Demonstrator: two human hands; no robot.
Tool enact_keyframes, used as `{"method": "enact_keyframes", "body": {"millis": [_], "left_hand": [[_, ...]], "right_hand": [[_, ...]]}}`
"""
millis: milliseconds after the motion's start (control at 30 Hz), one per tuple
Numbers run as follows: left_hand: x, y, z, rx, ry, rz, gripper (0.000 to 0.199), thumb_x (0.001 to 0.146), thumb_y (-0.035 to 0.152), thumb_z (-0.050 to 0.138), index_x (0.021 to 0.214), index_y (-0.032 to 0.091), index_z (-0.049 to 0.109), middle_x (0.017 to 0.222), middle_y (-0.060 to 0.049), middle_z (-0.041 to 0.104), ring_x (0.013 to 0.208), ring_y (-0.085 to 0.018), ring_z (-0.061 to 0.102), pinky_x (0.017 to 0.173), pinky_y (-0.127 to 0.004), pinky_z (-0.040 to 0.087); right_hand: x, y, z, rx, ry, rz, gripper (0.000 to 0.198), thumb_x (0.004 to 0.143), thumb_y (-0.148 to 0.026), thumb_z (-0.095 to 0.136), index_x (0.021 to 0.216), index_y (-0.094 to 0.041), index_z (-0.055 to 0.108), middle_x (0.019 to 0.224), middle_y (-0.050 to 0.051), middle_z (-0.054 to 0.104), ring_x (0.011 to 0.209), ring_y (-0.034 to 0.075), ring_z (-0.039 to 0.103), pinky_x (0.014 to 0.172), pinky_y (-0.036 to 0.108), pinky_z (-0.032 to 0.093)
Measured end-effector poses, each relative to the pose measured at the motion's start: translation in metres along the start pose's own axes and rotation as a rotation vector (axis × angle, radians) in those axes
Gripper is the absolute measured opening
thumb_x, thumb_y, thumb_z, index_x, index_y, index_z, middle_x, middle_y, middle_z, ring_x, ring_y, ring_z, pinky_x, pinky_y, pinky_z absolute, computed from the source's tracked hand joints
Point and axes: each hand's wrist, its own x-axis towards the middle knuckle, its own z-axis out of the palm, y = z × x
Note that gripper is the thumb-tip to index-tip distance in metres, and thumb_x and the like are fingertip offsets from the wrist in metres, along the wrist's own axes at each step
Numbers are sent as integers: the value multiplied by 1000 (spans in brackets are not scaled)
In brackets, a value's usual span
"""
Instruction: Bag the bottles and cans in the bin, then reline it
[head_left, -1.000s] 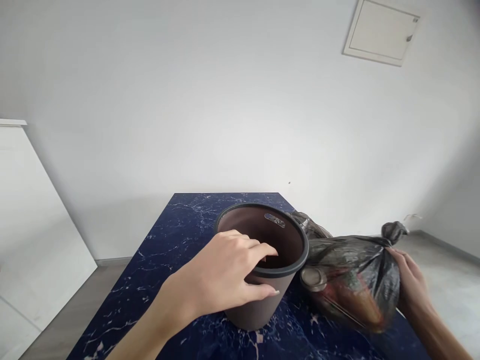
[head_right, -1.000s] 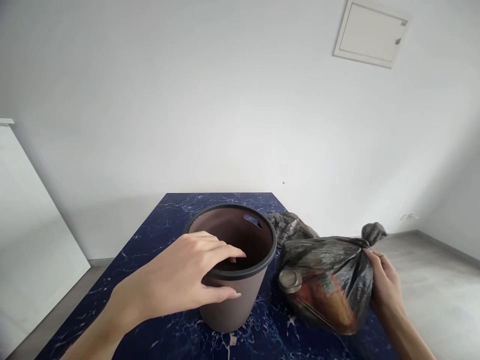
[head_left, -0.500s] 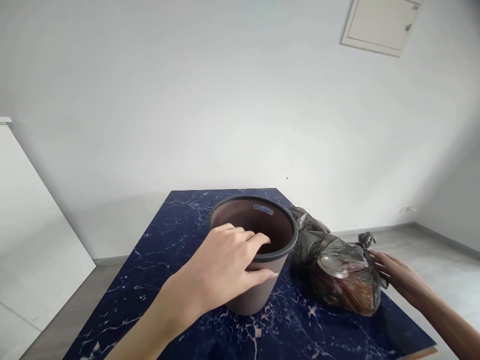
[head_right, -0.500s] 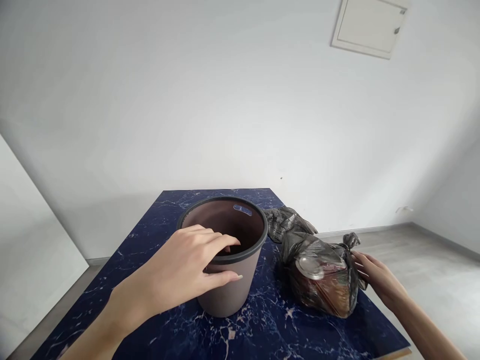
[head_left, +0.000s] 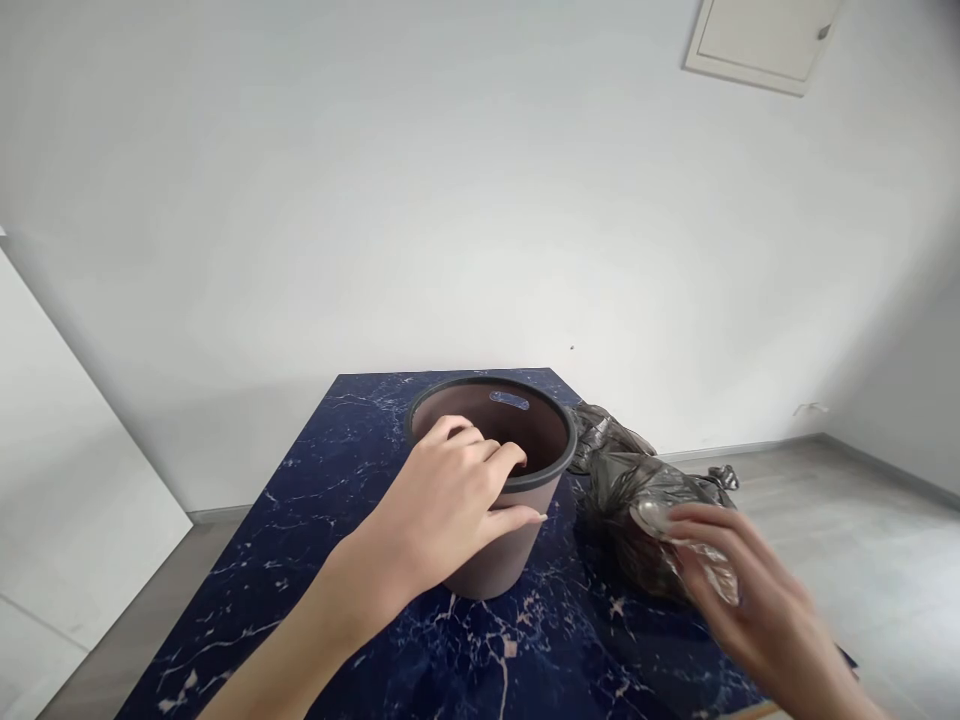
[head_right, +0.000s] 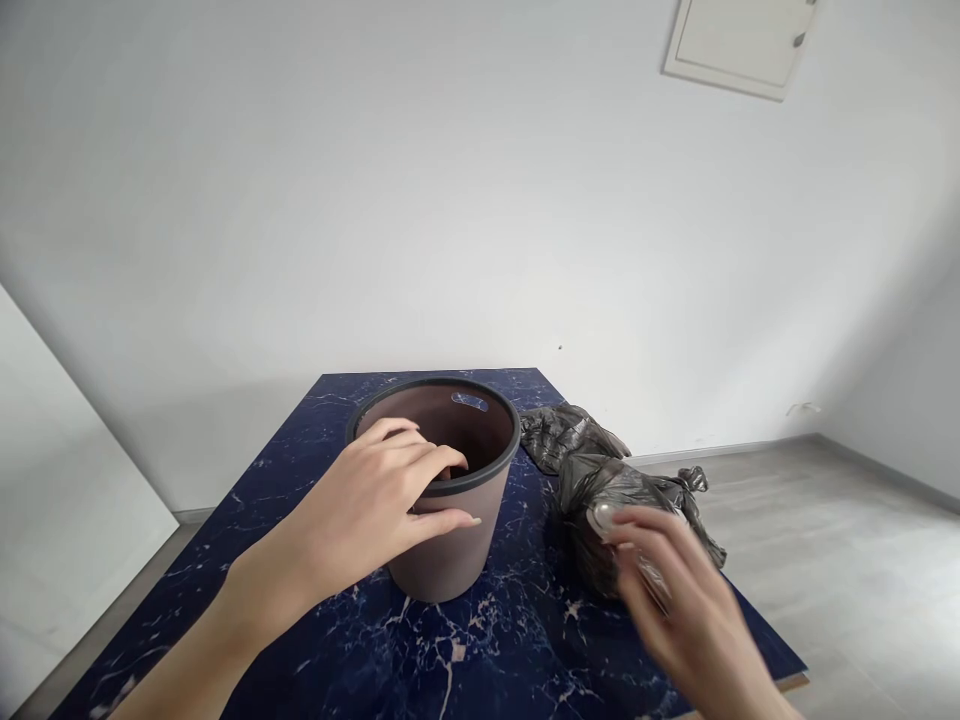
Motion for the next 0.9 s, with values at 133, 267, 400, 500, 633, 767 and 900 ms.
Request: {"method": "enact_keyframes", "body": {"millis": [133,267,400,500,633,767,900], "left_hand": [[5,-6,7,133,53,33,33,104,48,70,116,19,79,106,-6,83,125,-31,67,132,-60,27],[7,-16,13,174,73,-45,26,104,43,69,114,20,79,103,-6,83,125,-33,67,132,-67,23],[10,-32,22,141,124,-113,27,104,42,69,119,21,78,110,-8,82,131,-37,62,130,-78,13],[13,-43,32,159,181,-148,29,104,42,70,123,22,77,119,-9,79,138,-40,56,129,-82,8],[18,-55,43,175,231,-174,29,103,39,70,125,21,75,130,-12,75,146,-43,49,129,-82,9],[19,-63,48,160,255,-184,28,104,37,69,127,21,74,138,-12,71,150,-44,45,131,-79,13],[18,-62,48,167,242,-199,37,102,31,71,136,16,67,153,-19,60,159,-48,35,132,-79,13]], "right_hand": [[-3,-26,43,123,-271,-79,26,105,-20,54,127,-31,62,134,10,67,126,27,68,101,44,61],[-3,-27,103,185,-376,69,30,108,-28,49,135,-29,58,156,11,56,145,27,57,117,46,54],[10,-14,171,105,-363,217,41,107,-34,45,143,-19,58,162,18,51,155,32,46,127,51,44],[29,-3,217,50,-358,276,47,106,-33,44,146,-13,59,167,23,44,164,38,30,130,58,35],[49,3,261,-20,-381,347,54,106,-35,46,152,-8,55,173,29,31,165,45,22,127,65,30],[54,7,278,-81,-396,389,60,108,-40,42,155,-4,51,176,32,20,166,48,14,128,67,25],[54,16,272,-156,-409,389,62,110,-44,38,157,-7,51,181,24,9,168,43,4,130,65,18]]}}
